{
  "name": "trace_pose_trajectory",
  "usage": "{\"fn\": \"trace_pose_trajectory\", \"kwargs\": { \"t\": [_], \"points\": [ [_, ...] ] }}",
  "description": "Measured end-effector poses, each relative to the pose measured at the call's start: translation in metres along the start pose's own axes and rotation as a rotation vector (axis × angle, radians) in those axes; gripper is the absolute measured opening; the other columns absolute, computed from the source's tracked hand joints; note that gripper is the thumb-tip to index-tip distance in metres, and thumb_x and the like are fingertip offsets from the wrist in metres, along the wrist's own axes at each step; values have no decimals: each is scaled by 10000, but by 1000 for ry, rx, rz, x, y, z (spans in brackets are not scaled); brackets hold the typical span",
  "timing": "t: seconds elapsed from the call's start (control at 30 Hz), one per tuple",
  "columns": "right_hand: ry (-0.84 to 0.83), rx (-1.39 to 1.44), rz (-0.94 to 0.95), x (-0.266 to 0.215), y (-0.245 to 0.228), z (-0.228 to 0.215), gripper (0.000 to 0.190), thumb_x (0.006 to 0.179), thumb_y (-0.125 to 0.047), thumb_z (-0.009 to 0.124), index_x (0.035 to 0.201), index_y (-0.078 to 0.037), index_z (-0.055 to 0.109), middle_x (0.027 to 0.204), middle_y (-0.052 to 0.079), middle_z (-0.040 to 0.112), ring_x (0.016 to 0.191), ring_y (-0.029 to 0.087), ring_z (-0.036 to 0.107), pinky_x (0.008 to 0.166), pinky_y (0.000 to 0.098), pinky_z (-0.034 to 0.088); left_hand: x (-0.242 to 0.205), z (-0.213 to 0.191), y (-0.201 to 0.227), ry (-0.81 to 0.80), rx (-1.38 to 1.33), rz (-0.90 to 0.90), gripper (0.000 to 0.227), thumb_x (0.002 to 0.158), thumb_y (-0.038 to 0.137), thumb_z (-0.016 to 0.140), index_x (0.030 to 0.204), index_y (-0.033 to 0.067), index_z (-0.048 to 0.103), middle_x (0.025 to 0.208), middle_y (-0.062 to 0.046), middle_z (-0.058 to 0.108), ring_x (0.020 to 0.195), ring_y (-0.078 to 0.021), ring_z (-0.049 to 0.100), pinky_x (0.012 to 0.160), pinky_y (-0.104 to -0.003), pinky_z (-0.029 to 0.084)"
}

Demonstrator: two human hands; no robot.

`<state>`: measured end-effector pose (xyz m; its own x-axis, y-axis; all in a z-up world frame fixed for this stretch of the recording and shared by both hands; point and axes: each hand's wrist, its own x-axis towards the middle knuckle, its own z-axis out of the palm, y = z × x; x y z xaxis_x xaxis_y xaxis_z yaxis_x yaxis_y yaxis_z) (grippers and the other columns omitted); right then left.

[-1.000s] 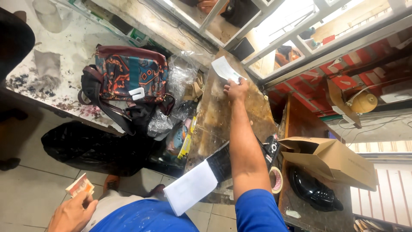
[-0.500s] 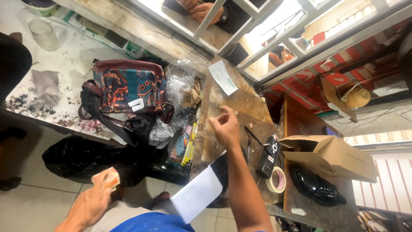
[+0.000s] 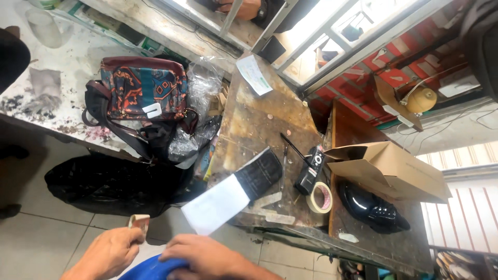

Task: The person takes a black shoe from a box and places it on the counter. They then pick up a pen and write on a receipt book, tear off the top sheet, and hand it to a customer through a window. Finally, they place the receipt book back on the counter.

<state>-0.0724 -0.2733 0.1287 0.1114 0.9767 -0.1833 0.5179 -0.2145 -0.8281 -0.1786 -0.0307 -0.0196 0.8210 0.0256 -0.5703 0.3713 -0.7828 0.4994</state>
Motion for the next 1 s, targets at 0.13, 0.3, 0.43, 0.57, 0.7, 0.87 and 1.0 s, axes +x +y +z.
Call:
{"fn": "trace_pose_trajectory", "kwargs": {
  "t": [0.13, 0.3, 0.43, 0.57, 0.7, 0.87, 1.0],
  "points": [
    [-58, 65, 283, -27, -10, 12, 663, 932, -448, 510, 1475, -70, 464, 1537, 188, 451, 1383, 345, 485, 1101, 475, 420, -32, 29, 60, -156, 17, -34, 200, 776, 351, 563, 897, 371, 721, 988, 76, 745, 910, -114, 725, 800, -293, 553],
    [-98, 328, 495, -88, 12, 33, 878, 857, -412, 549, 1640, -138, 263, 1637, 135, 389, 1021, 255, 602, 936, 371, 467, -60, 63, 163, -364, -163, -482, 244, 729, 415, 648, 653, 183, 656, 731, -35, 630, 783, -124, 665, 709, -256, 442],
    [170, 568, 267, -132, 93, 109, 280, 913, -140, 601, 1185, -151, 668, 1146, -51, 679, 1072, 55, 609, 978, 235, 481, -64, 133, 148, -208, -76, 278, 214, 824, 454, 652, 736, 297, 537, 814, 124, 620, 750, -67, 615, 659, -307, 419],
    [252, 744, 350, -172, 113, 131, 126, 917, -85, 713, 1032, -135, 719, 966, -47, 726, 888, 27, 665, 832, 175, 526, -78, 152, 172, -140, -133, 262, 82, 772, 331, 600, 832, 320, 654, 880, 107, 673, 806, -64, 681, 718, -268, 511],
    [318, 545, 427, -199, 172, 135, 333, 716, -54, 527, 987, -113, 712, 946, -13, 683, 876, 114, 618, 776, 254, 469, -92, 140, 199, -131, -84, 196, 179, 926, 301, 533, 1075, 366, 606, 1053, 93, 576, 967, -93, 614, 840, -296, 474],
    [368, 970, 926, -247, 144, 113, 74, 966, -3, 686, 981, -55, 737, 965, 88, 742, 906, 195, 780, 858, 256, 659, -92, 150, 206, -127, 21, 186, 225, 944, 334, 580, 1167, 322, 555, 1093, 66, 569, 938, -149, 593, 762, -353, 494],
    [373, 931, 922, -271, 141, 127, 74, 962, -20, 683, 996, -64, 731, 980, 85, 742, 920, 198, 775, 865, 262, 653, -95, 150, 207, -136, -6, 102, 167, 968, 368, 560, 1126, 319, 585, 1100, 85, 606, 983, -108, 619, 844, -300, 520]
  ]
}}
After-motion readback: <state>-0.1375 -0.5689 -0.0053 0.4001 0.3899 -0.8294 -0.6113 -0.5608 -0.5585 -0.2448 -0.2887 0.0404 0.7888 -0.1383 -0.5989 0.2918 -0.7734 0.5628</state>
